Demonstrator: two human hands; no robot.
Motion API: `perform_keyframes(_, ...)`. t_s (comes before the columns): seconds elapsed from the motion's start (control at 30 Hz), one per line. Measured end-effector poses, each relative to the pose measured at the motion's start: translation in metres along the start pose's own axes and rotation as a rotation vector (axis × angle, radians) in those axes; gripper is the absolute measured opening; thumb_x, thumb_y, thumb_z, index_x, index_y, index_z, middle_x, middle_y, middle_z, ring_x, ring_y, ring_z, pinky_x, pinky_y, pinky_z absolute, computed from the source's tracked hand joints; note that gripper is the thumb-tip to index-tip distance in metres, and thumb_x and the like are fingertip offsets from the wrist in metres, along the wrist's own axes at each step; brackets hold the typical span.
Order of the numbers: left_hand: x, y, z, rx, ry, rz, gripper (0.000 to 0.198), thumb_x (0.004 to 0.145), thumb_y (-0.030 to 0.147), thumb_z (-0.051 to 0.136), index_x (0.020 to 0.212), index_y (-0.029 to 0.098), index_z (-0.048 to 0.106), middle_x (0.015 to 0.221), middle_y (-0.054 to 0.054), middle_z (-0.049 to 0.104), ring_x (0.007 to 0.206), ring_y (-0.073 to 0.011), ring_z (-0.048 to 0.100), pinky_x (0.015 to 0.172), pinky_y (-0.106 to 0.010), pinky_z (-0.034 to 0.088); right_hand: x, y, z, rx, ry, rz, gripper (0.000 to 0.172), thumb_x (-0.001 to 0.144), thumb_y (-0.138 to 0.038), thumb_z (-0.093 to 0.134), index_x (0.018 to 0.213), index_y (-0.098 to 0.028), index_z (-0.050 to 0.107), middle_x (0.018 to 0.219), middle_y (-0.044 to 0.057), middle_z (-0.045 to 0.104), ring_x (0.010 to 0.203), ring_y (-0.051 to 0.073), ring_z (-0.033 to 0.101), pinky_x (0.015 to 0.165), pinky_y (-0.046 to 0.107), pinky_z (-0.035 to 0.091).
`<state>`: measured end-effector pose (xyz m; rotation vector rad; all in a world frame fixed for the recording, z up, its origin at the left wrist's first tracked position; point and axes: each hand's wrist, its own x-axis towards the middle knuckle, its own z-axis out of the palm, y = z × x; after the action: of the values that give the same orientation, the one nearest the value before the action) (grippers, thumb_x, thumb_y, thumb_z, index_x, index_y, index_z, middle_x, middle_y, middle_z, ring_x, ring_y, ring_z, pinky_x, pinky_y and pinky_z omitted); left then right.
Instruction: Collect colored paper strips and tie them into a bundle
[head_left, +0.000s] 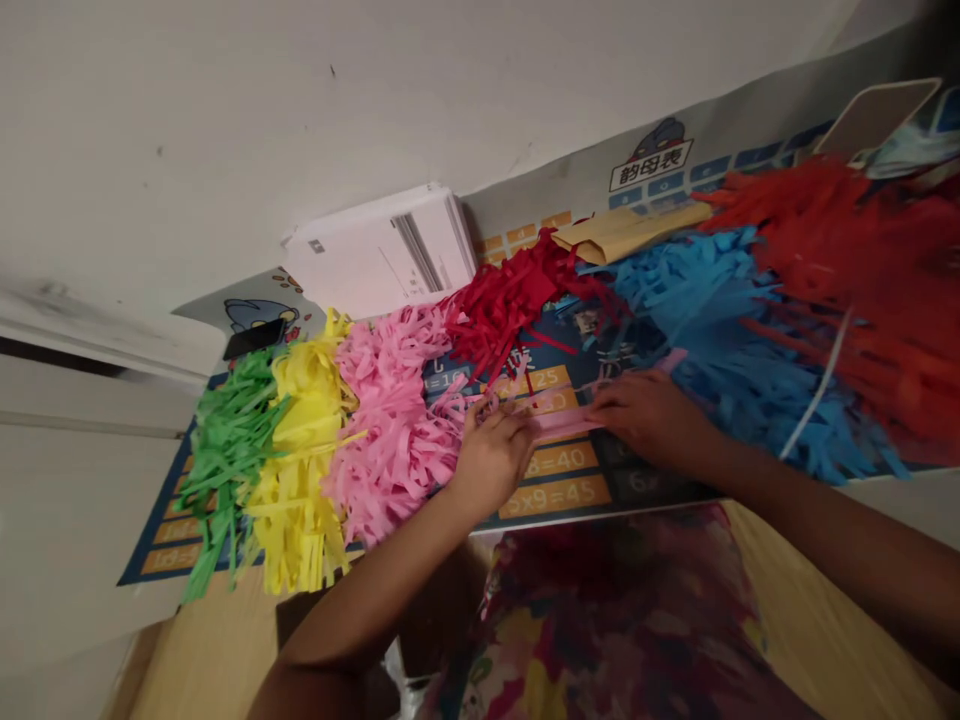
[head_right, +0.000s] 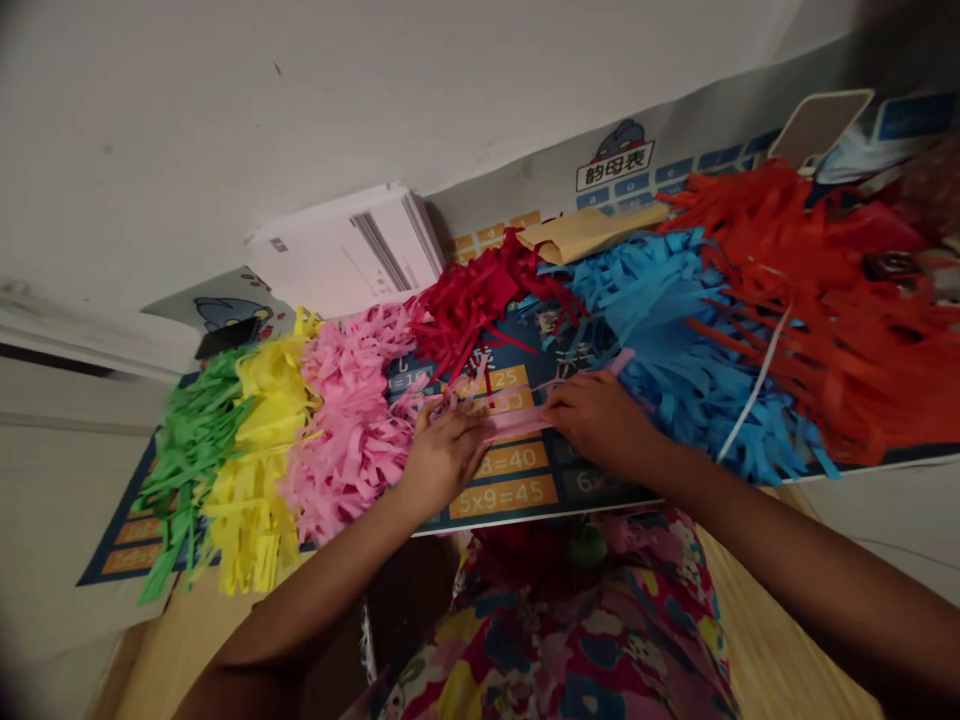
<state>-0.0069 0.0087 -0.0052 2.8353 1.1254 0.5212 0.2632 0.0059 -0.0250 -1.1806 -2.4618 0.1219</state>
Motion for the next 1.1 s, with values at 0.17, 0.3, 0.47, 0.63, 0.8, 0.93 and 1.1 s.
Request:
perform_keyframes(0.17,0.004,-0.011,-0.004,-0.170,-0.060,-0.110,0.017,0.095,0.030,0.058,0.097,0.022,0.072,0.099,-0.004,0.076,0.098,-0.0210,0.067,0.096,-0.044,0.040,-0.002,0.008,0.000,0.185,-0.026,0.145,0.024,0.095,-0.036,0.057,0.090,-0.022,0.076,0.098,0.007,0.070,0.096,0.023,0.058,0.083,0.037,0.036)
perform_keyframes(0.3,0.007,-0.011,-0.007,-0.190,-0.070,-0.194,0.023,0.096,0.033,0.056,0.088,0.022,0.073,0.093,-0.004,0.076,0.092,-0.0206,0.066,0.089,-0.041,0.041,0.000,0.005,0.000,0.180,-0.030,0.243,0.030,0.097,-0.038,0.054,0.083,-0.022,0.075,0.094,0.006,0.068,0.094,0.023,0.057,0.082,0.037,0.037)
perform_keyframes(0.47,0.013,-0.010,-0.002,-0.077,-0.088,-0.253,0.028,0.098,0.033,0.051,0.083,0.020,0.071,0.096,-0.006,0.076,0.087,-0.0225,0.064,0.081,-0.042,0.039,0.008,0.002,0.000,0.125,-0.076,0.331,0.029,0.095,-0.034,0.055,0.075,-0.020,0.071,0.085,0.005,0.067,0.087,0.022,0.056,0.078,0.035,0.036)
perform_keyframes(0.63,0.015,-0.011,0.001,-0.039,-0.119,-0.246,0.022,0.095,0.032,0.053,0.091,0.020,0.071,0.100,-0.006,0.076,0.088,-0.0244,0.064,0.079,-0.044,0.038,0.013,-0.001,0.001,0.041,-0.103,0.368,0.030,0.093,-0.034,0.059,0.068,-0.019,0.064,0.081,0.005,0.065,0.083,0.023,0.055,0.072,0.034,0.032)
perform_keyframes(0.8,0.015,-0.012,0.002,-0.023,-0.110,-0.233,0.022,0.095,0.032,0.053,0.091,0.020,0.071,0.097,-0.005,0.076,0.087,-0.0245,0.064,0.078,-0.044,0.038,0.013,0.000,0.004,0.034,-0.080,0.356,0.033,0.092,-0.035,0.060,0.064,-0.019,0.058,0.081,0.005,0.066,0.081,0.022,0.054,0.071,0.033,0.030)
perform_keyframes(0.93,0.015,-0.011,0.003,0.006,-0.110,-0.238,0.020,0.094,0.033,0.055,0.089,0.020,0.070,0.088,-0.005,0.075,0.084,-0.0236,0.063,0.075,-0.042,0.038,0.013,-0.001,0.004,0.006,-0.073,0.364,0.031,0.091,-0.034,0.061,0.064,-0.019,0.057,0.080,0.005,0.066,0.078,0.021,0.054,0.070,0.033,0.029)
perform_keyframes(1.1,0.012,-0.006,0.000,0.158,-0.035,-0.051,0.015,0.095,0.027,0.057,0.104,0.021,0.067,0.102,-0.006,0.072,0.100,-0.0246,0.061,0.090,-0.044,0.037,0.013,-0.019,-0.013,-0.166,0.048,0.208,0.009,0.091,-0.024,0.060,0.088,-0.021,0.068,0.096,0.005,0.071,0.092,0.024,0.056,0.078,0.039,0.029)
